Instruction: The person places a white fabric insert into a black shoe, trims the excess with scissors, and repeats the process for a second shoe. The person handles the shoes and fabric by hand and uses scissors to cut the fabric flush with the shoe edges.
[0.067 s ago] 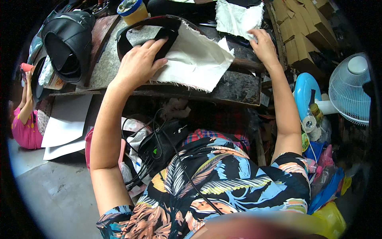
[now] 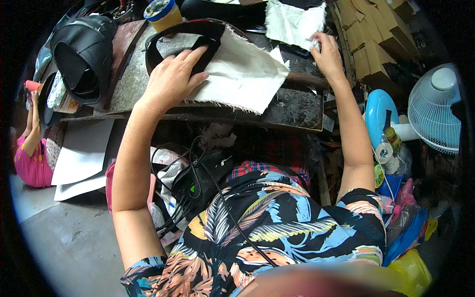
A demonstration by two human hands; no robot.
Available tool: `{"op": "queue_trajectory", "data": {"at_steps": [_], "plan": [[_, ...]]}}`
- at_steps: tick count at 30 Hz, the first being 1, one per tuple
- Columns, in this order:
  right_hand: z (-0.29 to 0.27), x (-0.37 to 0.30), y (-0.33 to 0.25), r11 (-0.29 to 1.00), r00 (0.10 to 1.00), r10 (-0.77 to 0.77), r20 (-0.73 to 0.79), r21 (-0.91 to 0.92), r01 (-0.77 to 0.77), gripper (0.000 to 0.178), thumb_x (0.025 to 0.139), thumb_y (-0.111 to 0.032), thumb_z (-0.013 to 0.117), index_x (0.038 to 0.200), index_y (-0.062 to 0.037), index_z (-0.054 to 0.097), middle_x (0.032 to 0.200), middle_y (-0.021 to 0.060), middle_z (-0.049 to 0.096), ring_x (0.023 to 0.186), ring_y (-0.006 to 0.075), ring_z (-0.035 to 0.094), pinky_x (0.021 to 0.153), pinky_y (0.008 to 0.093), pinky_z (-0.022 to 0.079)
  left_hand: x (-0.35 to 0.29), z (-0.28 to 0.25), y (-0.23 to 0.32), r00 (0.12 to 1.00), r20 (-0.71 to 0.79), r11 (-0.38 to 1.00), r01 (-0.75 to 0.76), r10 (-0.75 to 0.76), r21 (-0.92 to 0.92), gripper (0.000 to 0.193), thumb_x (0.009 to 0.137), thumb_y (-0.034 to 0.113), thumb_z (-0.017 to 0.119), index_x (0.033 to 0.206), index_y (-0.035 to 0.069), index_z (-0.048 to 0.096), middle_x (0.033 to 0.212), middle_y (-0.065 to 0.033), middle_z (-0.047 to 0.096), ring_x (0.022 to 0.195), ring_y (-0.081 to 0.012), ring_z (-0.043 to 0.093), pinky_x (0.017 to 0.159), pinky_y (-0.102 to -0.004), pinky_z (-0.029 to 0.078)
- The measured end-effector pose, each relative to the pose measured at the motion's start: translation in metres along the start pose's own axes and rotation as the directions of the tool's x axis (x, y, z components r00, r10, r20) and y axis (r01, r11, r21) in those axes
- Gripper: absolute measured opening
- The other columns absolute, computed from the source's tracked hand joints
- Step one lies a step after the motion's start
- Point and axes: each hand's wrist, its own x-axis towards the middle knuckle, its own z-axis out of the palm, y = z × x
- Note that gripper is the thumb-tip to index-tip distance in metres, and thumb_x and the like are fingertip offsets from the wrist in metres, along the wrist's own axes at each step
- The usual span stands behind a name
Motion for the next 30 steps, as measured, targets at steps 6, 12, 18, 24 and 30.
{"op": "queue_trajectory", "data": {"at_steps": [6,12,18,24,30], "plan": [[0.008,0.021,0.016,0.730,0.910,0.374,0.182,0.547,-0.409,0.052,0.090,-0.008,0.055,0.141,-0.0043,0.051,0.132,0.0161,0.064,0.124,0.0275,0.060,0.108,0.0374,0.043,0.014,-0.005,-0.001,0.989,0.139,0.999,0.049,-0.048,-0.001,0.058,0.097,0.042,0.057,0.145,0.012,0.048,0.130,-0.0196,0.063,0.117,-0.0365,0.061,0.100,-0.0438,0.048],[-0.008,0.022,0.012,0.444,0.961,0.011,0.277,0.859,-0.253,0.038,0.092,0.001,0.051,0.129,-0.0033,0.059,0.121,0.0073,0.069,0.114,0.0186,0.065,0.101,0.0340,0.048,0.011,-0.005,-0.001,0.988,0.128,0.996,0.090,-0.088,-0.017,0.047,0.101,0.034,0.053,0.140,0.010,0.053,0.121,-0.0216,0.066,0.112,-0.0375,0.062,0.095,-0.0460,0.049],[0.016,0.020,0.006,0.878,0.997,-0.040,0.071,0.479,0.001,0.036,0.085,-0.016,0.071,0.118,-0.0056,0.061,0.106,0.0091,0.071,0.101,0.0219,0.069,0.089,0.0345,0.052,0.002,-0.002,-0.005,0.994,0.082,0.997,0.077,-0.075,-0.021,0.041,0.101,0.027,0.051,0.139,0.011,0.054,0.116,-0.0180,0.068,0.106,-0.0375,0.063,0.093,-0.0465,0.049],[0.014,0.001,-0.013,0.975,0.966,-0.221,0.130,0.067,0.214,0.053,0.080,-0.027,0.078,0.124,-0.0062,0.058,0.119,0.0148,0.063,0.117,0.0334,0.057,0.097,0.0419,0.048,-0.005,0.001,-0.014,0.997,0.060,0.999,0.049,-0.047,-0.019,0.040,0.099,0.022,0.054,0.138,0.012,0.056,0.113,-0.0170,0.070,0.107,-0.0340,0.066,0.092,-0.0451,0.052],[0.010,0.016,-0.026,0.935,0.938,-0.346,0.031,-0.067,0.347,0.051,0.080,-0.027,0.079,0.120,-0.0005,0.062,0.129,0.0172,0.059,0.124,0.0353,0.052,0.103,0.0441,0.046,-0.005,0.002,-0.013,0.998,0.052,0.999,0.046,-0.045,-0.022,0.040,0.099,0.019,0.054,0.138,0.012,0.056,0.115,-0.0169,0.070,0.109,-0.0333,0.066,0.092,-0.0462,0.052]]}}
